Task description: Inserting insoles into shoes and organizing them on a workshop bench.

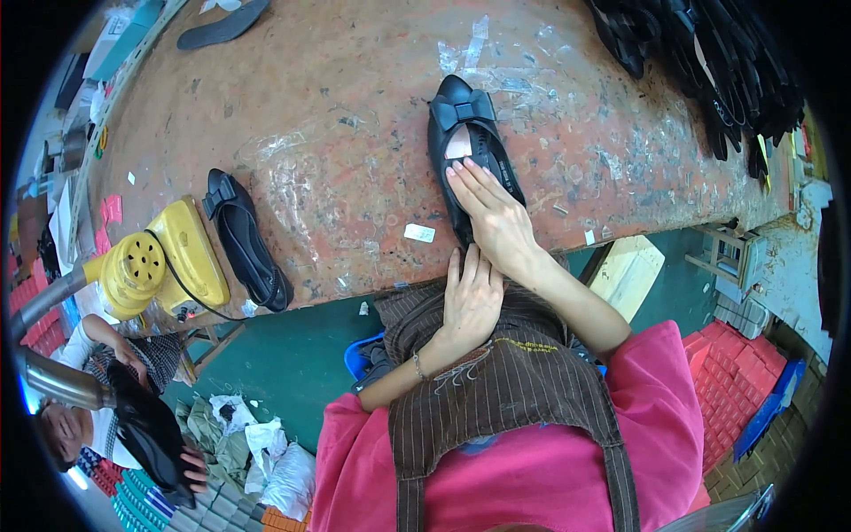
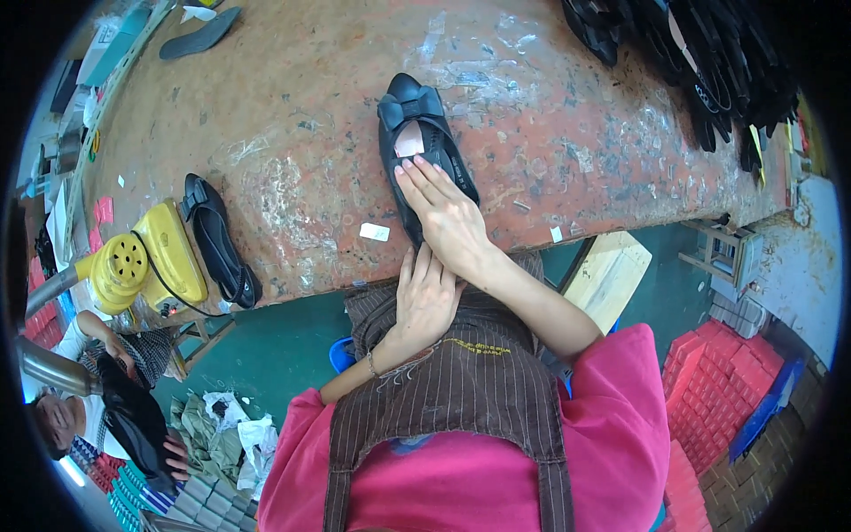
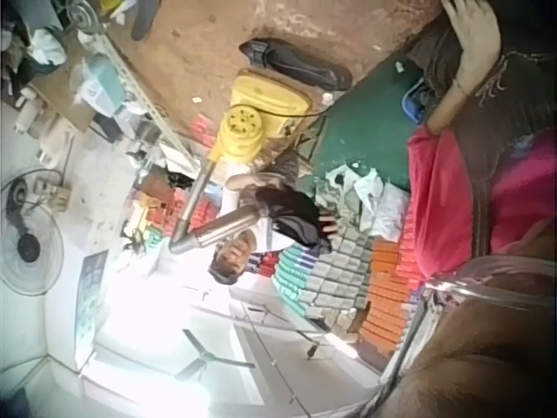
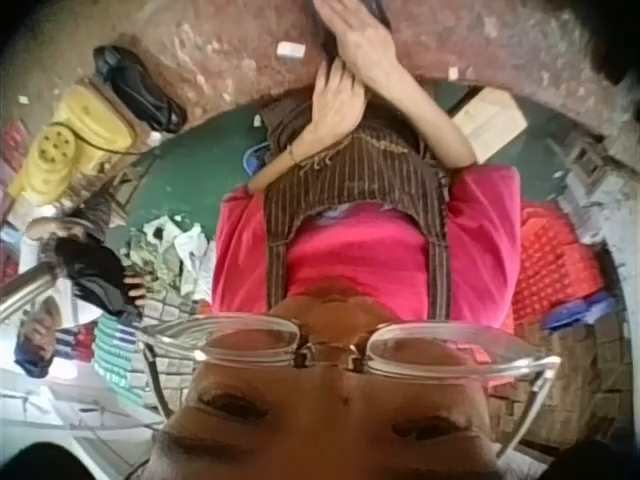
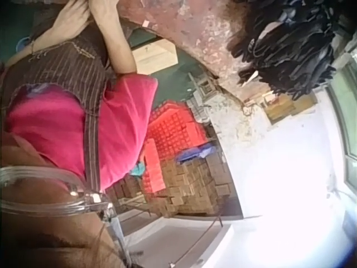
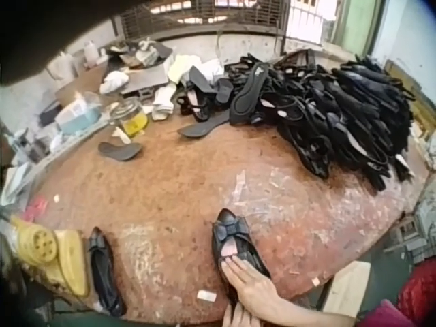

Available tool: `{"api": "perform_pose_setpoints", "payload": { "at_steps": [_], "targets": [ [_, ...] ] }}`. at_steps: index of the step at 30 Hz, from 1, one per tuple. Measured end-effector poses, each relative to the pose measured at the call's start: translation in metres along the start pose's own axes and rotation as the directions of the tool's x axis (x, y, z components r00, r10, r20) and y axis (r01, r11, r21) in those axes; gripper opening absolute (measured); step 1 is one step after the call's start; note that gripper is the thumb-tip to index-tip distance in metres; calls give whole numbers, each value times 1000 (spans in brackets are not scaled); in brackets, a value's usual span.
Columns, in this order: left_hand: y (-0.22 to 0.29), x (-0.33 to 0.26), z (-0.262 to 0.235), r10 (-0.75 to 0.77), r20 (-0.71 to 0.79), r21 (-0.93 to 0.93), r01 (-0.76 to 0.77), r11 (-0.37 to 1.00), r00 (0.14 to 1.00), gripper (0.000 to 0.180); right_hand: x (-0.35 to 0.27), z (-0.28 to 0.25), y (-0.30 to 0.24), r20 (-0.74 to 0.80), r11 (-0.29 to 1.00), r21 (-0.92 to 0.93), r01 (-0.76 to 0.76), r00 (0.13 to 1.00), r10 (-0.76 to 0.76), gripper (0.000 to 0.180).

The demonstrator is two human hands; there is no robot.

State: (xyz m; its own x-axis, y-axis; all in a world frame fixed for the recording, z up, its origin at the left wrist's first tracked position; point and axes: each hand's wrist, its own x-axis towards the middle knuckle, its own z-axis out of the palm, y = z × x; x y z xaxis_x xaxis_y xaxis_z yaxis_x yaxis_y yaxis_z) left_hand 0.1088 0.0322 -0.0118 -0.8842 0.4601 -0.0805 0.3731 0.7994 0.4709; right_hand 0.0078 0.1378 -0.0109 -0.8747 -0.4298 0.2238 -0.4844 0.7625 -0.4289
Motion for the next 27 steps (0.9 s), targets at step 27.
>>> {"api": "perform_pose_setpoints", "payload": {
  "at_steps": [27],
  "targets": [
    [1,3,-12,-17,-68,-31,15,999,998,42,62,-21,7,360,964,108,-242,914,188,64]
  ]
}}
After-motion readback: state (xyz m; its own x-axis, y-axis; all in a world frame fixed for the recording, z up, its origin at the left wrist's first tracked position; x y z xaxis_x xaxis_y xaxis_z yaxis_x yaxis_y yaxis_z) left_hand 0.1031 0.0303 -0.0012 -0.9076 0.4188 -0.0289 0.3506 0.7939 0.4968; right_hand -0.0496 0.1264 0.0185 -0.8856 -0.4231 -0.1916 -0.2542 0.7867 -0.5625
